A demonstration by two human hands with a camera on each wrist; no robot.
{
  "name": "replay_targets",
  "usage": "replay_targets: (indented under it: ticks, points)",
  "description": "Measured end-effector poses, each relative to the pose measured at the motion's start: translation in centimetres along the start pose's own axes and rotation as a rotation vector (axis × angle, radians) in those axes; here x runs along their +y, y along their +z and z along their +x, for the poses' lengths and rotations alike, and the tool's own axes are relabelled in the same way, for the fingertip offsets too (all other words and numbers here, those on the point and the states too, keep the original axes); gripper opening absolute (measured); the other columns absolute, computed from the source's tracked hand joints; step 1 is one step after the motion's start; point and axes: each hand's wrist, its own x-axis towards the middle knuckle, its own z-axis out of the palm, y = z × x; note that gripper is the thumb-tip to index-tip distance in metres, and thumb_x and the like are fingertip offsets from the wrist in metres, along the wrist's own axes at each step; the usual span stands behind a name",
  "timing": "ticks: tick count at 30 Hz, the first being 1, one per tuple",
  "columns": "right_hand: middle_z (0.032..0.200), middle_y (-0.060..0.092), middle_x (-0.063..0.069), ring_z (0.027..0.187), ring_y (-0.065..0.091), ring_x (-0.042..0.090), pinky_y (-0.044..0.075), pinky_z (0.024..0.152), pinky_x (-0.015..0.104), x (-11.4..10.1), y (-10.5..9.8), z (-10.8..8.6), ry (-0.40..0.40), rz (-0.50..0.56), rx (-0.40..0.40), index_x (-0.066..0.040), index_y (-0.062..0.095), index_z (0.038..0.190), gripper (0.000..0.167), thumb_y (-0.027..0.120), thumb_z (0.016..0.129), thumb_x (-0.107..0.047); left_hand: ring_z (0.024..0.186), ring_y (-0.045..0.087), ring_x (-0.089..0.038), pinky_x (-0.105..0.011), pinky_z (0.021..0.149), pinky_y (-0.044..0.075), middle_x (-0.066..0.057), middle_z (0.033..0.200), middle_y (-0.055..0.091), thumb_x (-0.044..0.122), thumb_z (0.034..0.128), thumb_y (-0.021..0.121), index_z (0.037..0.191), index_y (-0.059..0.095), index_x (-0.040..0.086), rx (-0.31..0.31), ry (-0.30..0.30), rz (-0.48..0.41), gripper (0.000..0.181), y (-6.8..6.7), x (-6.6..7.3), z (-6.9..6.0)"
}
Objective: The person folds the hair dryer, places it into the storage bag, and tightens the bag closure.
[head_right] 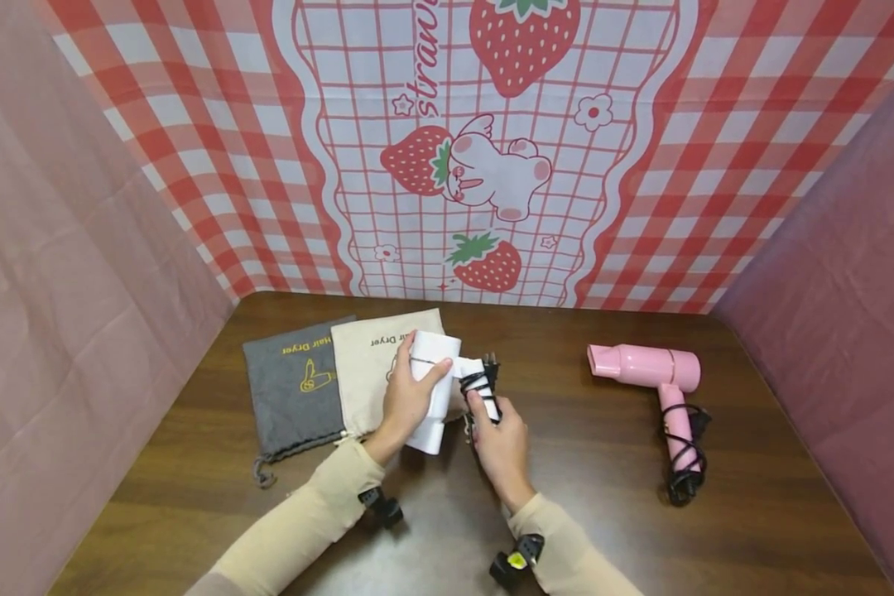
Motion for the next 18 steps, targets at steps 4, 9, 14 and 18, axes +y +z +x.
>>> replay_targets:
  ticks: [4,9,14,18]
  points:
    - [0.061,0.057,0.008,0.045,0.051,0.006,0.045,0.045,0.022,-0.1,0.6,-0.4,-0.076,0.012,0.082,0.003,0.060,0.102,0.038,0.059,0.097,-0.035,0.081,0.063,-0.026,-0.032,0.066,0.045,-0.018,0.121,0.066,0.047,0.0858,0.068,0.151,0.030,0.026,0.027,0.001,-0.072,0.079,0.3,0.5,-0.7]
    - [0.076,0.063,0.016,0.063,0.056,0.017,0.045,0.058,0.027,-0.5,1.9,-0.9,-0.189,-0.093,0.225,0.002,0.061,0.106,0.035,0.060,0.096,-0.031,0.093,0.064,-0.030,-0.040,0.080,0.049,-0.019,0.122,0.065,0.043,0.0877,0.068,0.151,0.030,0.022,0.114,-0.021,-0.193,0.077,1.0,0.9,-1.5]
    - [0.087,0.066,0.022,0.076,0.060,0.031,0.045,0.066,0.034,-0.6,2.8,-1.0,-0.202,-0.095,0.266,0.004,0.059,0.107,0.034,0.062,0.095,-0.028,0.099,0.064,-0.032,-0.044,0.086,0.048,-0.019,0.125,0.064,0.042,0.0887,0.067,0.151,0.030,0.020,0.172,-0.039,-0.221,0.076,1.5,0.9,-1.8]
    - [0.086,0.066,0.023,0.075,0.058,0.031,0.044,0.066,0.034,-0.3,2.8,-1.1,-0.193,-0.073,0.280,0.005,0.060,0.105,0.031,0.063,0.094,-0.024,0.097,0.064,-0.033,-0.044,0.083,0.048,-0.019,0.122,0.066,0.044,0.0886,0.066,0.151,0.029,0.022,0.159,-0.059,-0.193,0.076,1.6,0.8,-2.0]
